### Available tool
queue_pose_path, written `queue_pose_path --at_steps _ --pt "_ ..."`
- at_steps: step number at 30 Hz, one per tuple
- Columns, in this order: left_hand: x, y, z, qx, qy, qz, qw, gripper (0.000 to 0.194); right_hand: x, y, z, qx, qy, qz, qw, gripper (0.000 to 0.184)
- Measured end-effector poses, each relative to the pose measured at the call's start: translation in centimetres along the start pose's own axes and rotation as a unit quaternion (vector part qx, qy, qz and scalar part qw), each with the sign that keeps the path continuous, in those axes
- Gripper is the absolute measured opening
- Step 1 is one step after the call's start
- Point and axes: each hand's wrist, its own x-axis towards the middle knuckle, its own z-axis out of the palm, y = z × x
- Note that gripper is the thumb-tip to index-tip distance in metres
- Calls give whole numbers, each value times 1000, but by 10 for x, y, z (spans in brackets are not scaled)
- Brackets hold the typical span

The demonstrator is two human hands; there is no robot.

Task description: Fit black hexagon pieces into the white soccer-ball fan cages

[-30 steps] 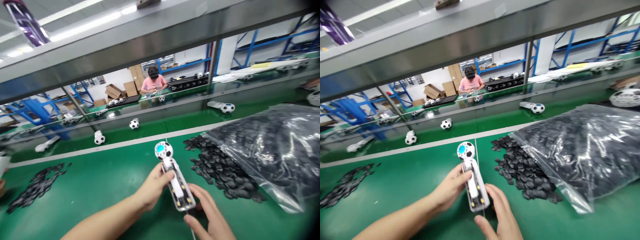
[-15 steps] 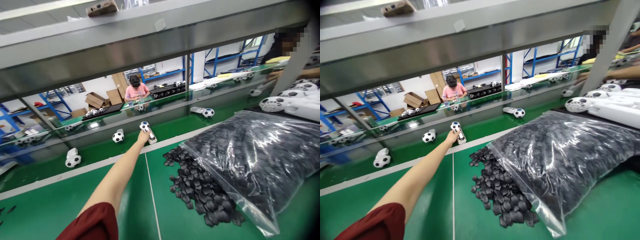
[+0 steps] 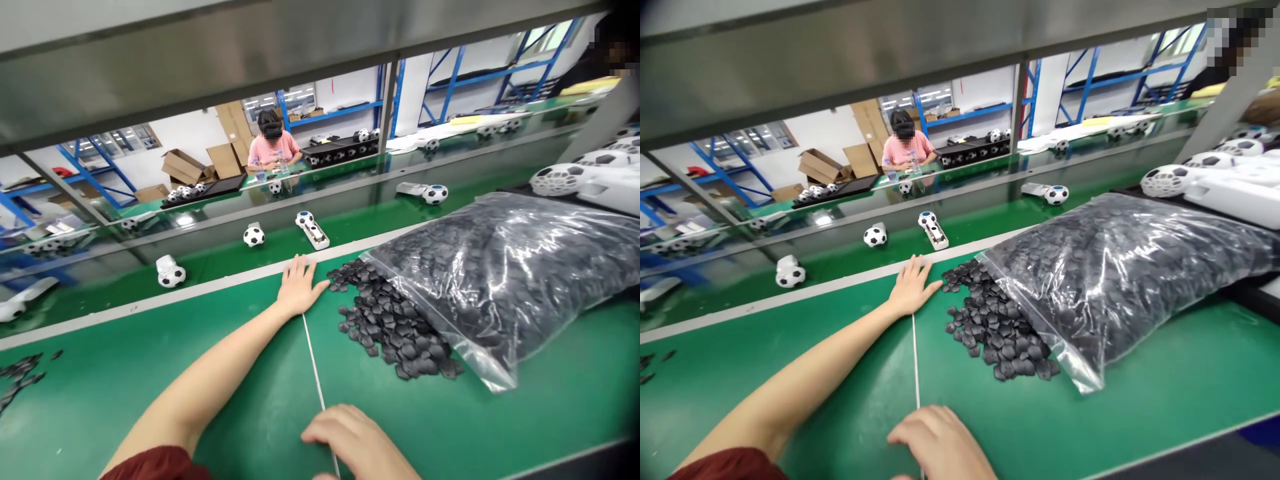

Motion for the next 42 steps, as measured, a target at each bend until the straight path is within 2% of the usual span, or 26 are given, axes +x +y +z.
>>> queue_pose_path --at_steps 5,10,13,16,19,22,26,29,31,33,38,42 --pt "-82 20 -15 37 -81 101 991 75 2 -34 -22 7 -34 85 996 23" --pt "-169 21 -39 61 -150 180 970 62 0 -39 -17 -21 -31 81 996 19" --pt "-215 12 -47 68 -136 194 969 56 0 -39 -13 -37 -38 76 996 14" --pt "-245 6 -48 71 -98 182 976 57 0 -40 -11 -37 -20 71 997 16" --pt "-256 6 -47 62 -70 149 984 58 0 -37 -16 -39 -4 64 997 17" --pt "-256 8 -47 45 -61 131 988 57 -2 -20 -32 -138 63 66 986 19" --pt "-255 8 -48 30 -54 132 989 55 -6 17 -59 -352 200 80 911 26" --pt "-255 9 -48 31 -55 129 990 55 -6 35 -67 -433 209 93 872 29" --pt "-255 9 -48 32 -57 128 990 55 -6 39 -66 -443 186 95 872 27" --pt "-255 9 -48 33 -57 128 990 55 -4 37 -64 -426 168 92 884 24" --pt "-256 8 -47 34 -60 132 989 55 -2 29 -62 -360 169 66 915 19" --pt "-255 9 -47 35 -60 130 989 55 -2 25 -62 -331 166 53 928 18"
